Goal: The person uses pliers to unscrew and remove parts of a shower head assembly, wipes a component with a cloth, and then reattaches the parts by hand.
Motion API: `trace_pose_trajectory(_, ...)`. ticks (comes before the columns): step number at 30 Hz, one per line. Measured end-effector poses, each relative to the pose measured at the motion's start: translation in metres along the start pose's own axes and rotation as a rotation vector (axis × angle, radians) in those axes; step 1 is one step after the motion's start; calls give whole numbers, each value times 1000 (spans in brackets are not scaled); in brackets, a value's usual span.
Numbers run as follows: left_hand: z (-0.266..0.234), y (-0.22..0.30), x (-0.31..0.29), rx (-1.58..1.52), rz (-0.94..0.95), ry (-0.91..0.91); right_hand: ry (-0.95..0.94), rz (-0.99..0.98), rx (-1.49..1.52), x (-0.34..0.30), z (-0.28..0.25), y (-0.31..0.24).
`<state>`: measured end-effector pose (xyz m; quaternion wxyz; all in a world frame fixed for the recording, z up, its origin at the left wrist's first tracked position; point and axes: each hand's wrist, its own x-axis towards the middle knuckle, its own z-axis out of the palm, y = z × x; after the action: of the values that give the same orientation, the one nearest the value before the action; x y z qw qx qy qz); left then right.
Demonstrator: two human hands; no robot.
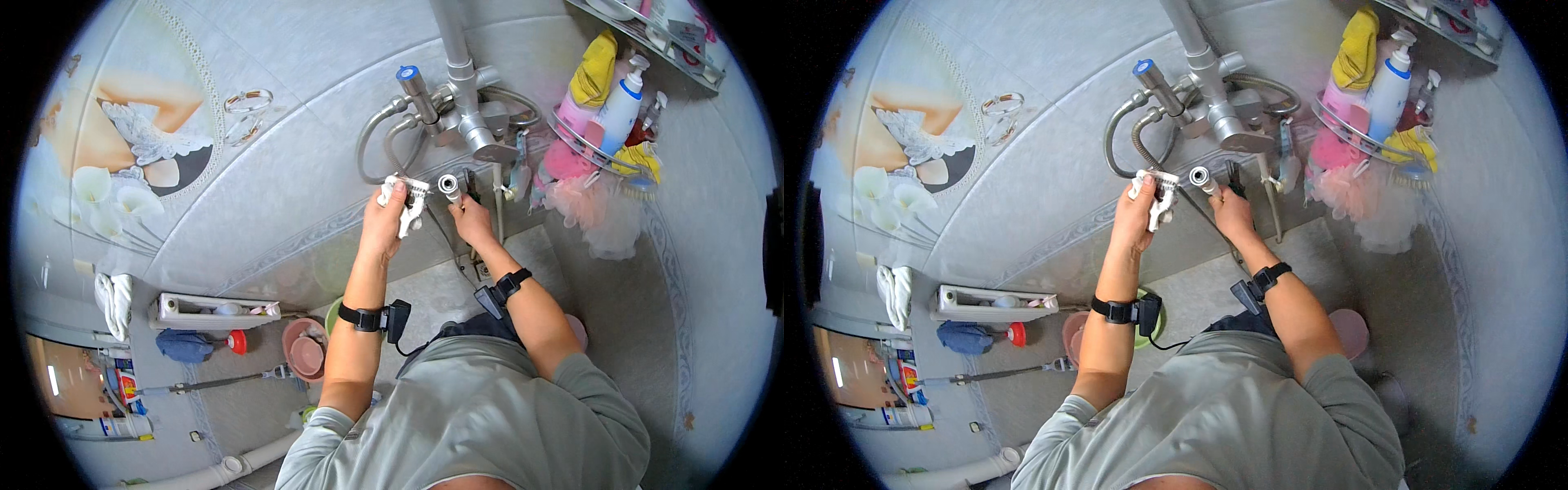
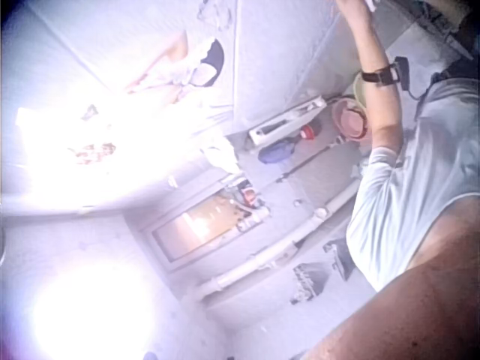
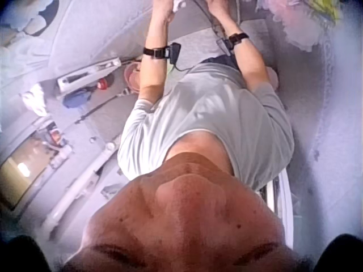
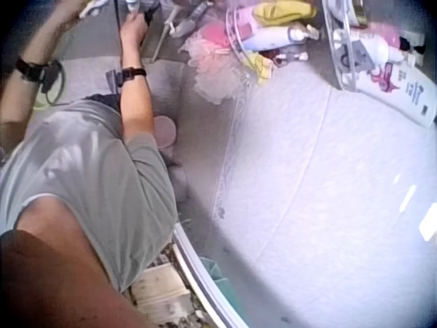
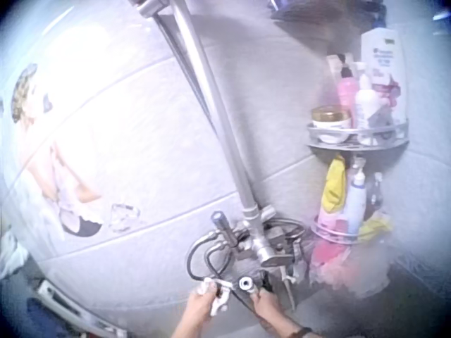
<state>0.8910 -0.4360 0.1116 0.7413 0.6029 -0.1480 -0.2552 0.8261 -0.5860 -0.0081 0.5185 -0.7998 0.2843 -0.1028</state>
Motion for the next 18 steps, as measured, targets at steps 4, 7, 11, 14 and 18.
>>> trace_pose_trajectory(4,4,-27,-2,-92,6,126,19,-18,-26,3,3,5)
trace_pose_trajectory(7,10,-39,-4,-51,-13,141,7,-6,-57,4,3,6)
trace_pose_trajectory(11,28,-48,-5,253,152,110,1,-97,-93,4,4,10)
trace_pose_trajectory(14,42,-38,-4,787,340,50,61,-150,-13,-3,2,9)
trace_pose_trajectory(18,39,-56,28,854,592,89,-129,-34,-345,11,3,8)
